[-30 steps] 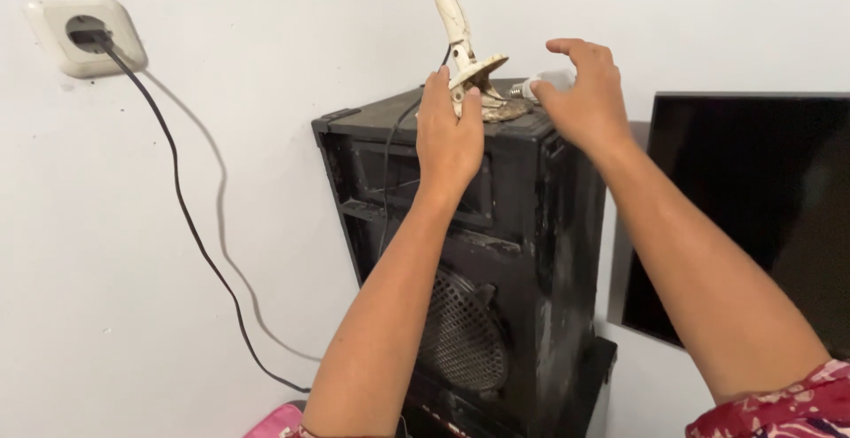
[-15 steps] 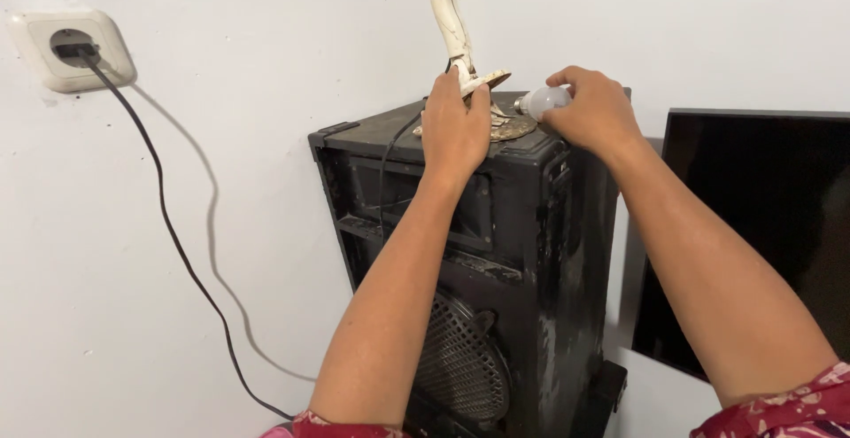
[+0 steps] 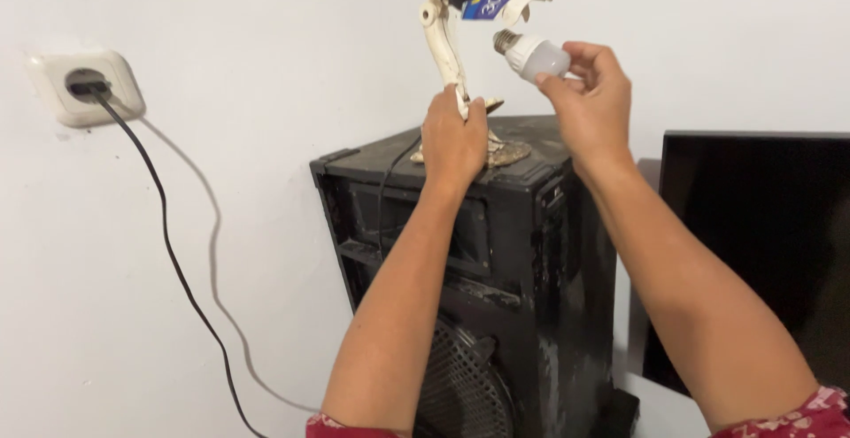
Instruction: The person repeatedly picks up light bulbs from a desk and screws them into a clamp lamp to test if they light up. After testing, the bulbs are removed and placed back on the desk. This cycle is repeated with several different bulbs.
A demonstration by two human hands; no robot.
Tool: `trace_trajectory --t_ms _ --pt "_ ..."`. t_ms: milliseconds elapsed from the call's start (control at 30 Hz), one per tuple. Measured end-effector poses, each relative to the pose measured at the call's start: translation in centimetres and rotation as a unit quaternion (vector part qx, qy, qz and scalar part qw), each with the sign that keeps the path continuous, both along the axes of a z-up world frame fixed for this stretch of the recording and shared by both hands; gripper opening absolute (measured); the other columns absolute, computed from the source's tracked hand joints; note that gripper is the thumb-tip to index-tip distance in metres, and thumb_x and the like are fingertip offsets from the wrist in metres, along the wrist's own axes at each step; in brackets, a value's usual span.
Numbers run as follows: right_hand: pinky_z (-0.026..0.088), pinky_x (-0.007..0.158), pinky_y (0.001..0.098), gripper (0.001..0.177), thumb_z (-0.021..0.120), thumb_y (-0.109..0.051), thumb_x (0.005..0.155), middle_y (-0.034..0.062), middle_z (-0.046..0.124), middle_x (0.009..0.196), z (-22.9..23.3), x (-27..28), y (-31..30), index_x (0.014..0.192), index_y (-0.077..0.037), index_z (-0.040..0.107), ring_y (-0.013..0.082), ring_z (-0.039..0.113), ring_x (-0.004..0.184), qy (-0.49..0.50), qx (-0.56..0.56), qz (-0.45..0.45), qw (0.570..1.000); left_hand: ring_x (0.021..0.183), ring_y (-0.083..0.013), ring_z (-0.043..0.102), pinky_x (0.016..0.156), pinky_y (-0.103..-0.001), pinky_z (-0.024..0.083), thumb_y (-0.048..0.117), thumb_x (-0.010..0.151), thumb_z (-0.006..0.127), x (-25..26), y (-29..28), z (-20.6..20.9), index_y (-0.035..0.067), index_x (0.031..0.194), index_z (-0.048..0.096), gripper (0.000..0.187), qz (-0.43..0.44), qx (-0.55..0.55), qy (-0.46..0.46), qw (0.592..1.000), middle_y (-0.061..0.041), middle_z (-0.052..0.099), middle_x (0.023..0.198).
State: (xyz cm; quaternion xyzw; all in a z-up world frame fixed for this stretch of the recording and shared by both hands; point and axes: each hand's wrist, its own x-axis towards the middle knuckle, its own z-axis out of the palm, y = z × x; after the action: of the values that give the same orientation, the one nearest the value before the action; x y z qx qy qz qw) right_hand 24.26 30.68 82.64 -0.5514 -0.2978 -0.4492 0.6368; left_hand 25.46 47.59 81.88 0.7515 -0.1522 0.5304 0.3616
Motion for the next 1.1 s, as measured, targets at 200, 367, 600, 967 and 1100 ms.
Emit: trace_trajectory --t_ms 200,367,600,967,1100 --pt "0.057 0.081 0.0266 0.046 0.075 -0.007 0.089 0.0153 0.070 0.120 1.6 0.4 1.7 0.130 0.003 0.056 0.0159 0.068 0.100 0.032 0.059 0.064 0.996 0.115 -0.0441 0.058 0.099 -0.052 0.045 0.030 0.095 0.060 2.3 0.2 0.0 -0.007 0.127 0.060 0.049 0.028 -0.002 -0.033 0.999 -0.026 0.064 0.123" --pt "0.061 0.083 0.0273 0.049 0.076 -0.010 0.088 0.0143 0.065 0.124 2.6 1.4 2.1 0.130 0.003 0.057 0.0163 0.068 0.104 0.059 0.078 0.091 0.991 0.124 -0.0444 0.055 0.105 -0.050 0.042 0.030 0.097 0.058 2.8 -0.1 0.5 -0.010 0.136 0.053 0.057 0.011 -0.014 -0.028 0.999 -0.030 0.059 0.133" --pt "0.062 0.084 0.0274 0.048 0.077 -0.013 0.088 0.0141 0.064 0.122 3.2 1.7 2.8 0.130 0.001 0.057 0.0160 0.069 0.103 0.071 0.083 0.127 0.986 0.133 -0.0443 0.050 0.110 -0.048 0.039 0.028 0.096 0.057 2.1 -0.3 0.0 -0.011 0.146 0.042 0.065 -0.035 -0.027 0.000 0.999 -0.033 0.052 0.141" --pt "0.061 0.079 0.0265 0.048 0.073 -0.012 0.090 0.0151 0.070 0.112 4.2 1.9 4.1 0.131 0.000 0.050 0.0156 0.069 0.095 0.053 0.103 0.170 0.979 0.133 -0.0432 0.050 0.110 -0.046 0.040 0.030 0.096 0.059 0.4 -0.8 -0.2 -0.008 0.150 0.037 0.070 -0.044 -0.038 0.028 0.998 -0.030 0.046 0.146" --pt "0.062 0.077 0.0257 0.044 0.071 -0.015 0.096 0.0171 0.073 0.108 3.9 2.2 4.4 0.132 0.003 0.054 0.0181 0.070 0.092 0.051 0.122 0.167 0.977 0.133 -0.0425 0.050 0.109 -0.046 0.041 0.032 0.095 0.059 0.3 -0.9 -0.3 -0.007 0.151 0.037 0.071 -0.041 -0.040 0.029 0.998 -0.029 0.046 0.147"
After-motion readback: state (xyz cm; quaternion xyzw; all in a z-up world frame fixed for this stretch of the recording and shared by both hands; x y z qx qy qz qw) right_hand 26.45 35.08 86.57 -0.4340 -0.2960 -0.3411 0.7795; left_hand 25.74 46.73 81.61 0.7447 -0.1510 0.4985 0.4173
